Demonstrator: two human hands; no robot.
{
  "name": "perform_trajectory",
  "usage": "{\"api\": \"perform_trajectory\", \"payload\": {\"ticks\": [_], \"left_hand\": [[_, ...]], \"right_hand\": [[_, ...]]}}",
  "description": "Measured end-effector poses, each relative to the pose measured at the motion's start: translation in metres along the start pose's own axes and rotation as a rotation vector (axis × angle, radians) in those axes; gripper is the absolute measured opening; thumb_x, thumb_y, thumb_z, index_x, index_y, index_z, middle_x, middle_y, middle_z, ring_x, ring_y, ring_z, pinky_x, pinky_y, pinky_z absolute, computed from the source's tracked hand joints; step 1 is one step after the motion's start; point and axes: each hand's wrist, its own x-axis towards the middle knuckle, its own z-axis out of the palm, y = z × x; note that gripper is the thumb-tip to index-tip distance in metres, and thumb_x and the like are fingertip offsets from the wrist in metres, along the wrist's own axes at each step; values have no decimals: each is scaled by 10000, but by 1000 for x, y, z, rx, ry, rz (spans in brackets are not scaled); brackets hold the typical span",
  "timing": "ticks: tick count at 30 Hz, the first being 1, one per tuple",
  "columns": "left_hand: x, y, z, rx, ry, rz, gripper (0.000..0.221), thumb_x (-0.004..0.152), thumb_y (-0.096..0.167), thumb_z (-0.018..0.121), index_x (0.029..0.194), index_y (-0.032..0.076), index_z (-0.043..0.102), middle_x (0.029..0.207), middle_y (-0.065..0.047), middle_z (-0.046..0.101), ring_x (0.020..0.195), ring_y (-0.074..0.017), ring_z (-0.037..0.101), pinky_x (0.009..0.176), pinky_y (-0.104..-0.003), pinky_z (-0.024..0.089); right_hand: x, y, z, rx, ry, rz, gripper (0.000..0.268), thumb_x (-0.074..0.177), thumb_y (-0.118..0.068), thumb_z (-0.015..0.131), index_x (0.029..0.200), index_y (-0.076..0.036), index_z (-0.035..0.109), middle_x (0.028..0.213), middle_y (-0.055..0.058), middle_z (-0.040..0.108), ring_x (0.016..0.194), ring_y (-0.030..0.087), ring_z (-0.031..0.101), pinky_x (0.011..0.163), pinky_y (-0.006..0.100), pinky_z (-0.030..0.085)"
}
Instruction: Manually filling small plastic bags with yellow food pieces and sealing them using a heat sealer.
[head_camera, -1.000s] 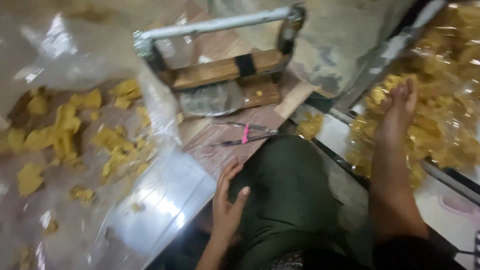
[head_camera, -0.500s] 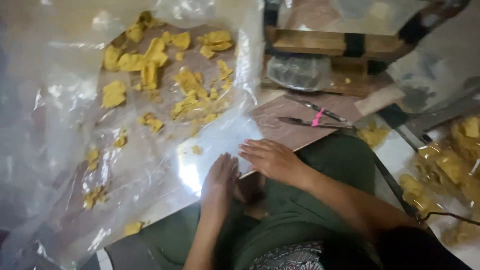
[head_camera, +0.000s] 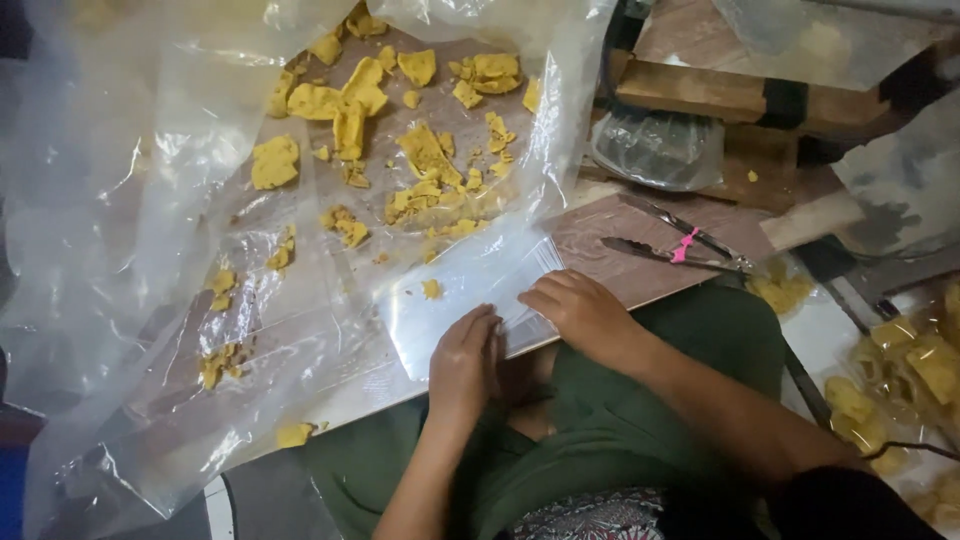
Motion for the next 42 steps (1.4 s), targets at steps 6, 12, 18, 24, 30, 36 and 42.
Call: {"api": "perform_trajectory", "payload": {"ticks": [6, 12, 18, 24, 30, 36, 42], "left_hand": [[7, 10, -11, -104, 36, -2, 159, 967, 132, 691, 1087, 68, 773, 1122, -128, 761, 1128, -284, 711, 953, -360, 565], [1, -5, -9, -109, 113, 29, 194, 960, 137, 701, 1133, 88, 775, 1153, -115, 759, 1139, -279, 707, 958, -373, 557], [-6, -6, -48, -350, 237, 19, 264, 854, -29, 753, 1085, 87, 807, 1076, -148, 785, 1071, -369, 726, 935, -458, 568], [-25, -25, -36, -281, 368, -157, 268, 1016, 329, 622, 805, 193, 717, 583, 39, 679, 606, -204, 684, 649, -337, 562], [-19, 2, -26, -1250, 58, -332, 308, 1075, 163, 471, 788, 110, 569, 518, -3, 534, 451, -157, 565, 557, -309, 516], [-26, 23, 20, -857, -40, -317, 197, 833, 171, 850, 839, 89, 671, 611, -98, 648, 605, -239, 651, 631, -356, 506], [-24, 41, -6, -1148, 66, -330, 147, 908, 30, 728, 877, 67, 589, 498, -83, 618, 389, -148, 574, 445, -253, 470]], "right_hand": [[5, 11, 0, 120, -60, 71, 85, 964, -72, 616, 920, -129, 661, 790, 8, 544, 817, 232, 603, 777, 370, 479], [4, 26, -6, 400, -74, 147, 100, 810, -114, 785, 844, -161, 704, 859, 22, 683, 872, 254, 681, 803, 399, 514], [-8, 25, -49, 497, 277, 230, 60, 945, -124, 713, 890, -104, 724, 889, 90, 749, 881, 331, 728, 801, 451, 544], [-34, 13, -48, 526, 349, 441, 77, 921, -129, 756, 988, -91, 761, 772, 44, 746, 706, 220, 715, 748, 375, 562], [-28, 24, -49, 257, 203, 425, 145, 910, -98, 746, 1036, -52, 692, 784, 163, 708, 781, 386, 706, 744, 494, 542], [-20, -37, -53, 559, 50, 162, 477, 873, -567, 723, 823, -98, 650, 819, 107, 655, 851, 364, 671, 848, 504, 510], [-38, -27, -47, 588, 51, 266, 238, 899, -329, 763, 773, -164, 646, 750, -8, 657, 754, 296, 669, 733, 438, 497]]}}
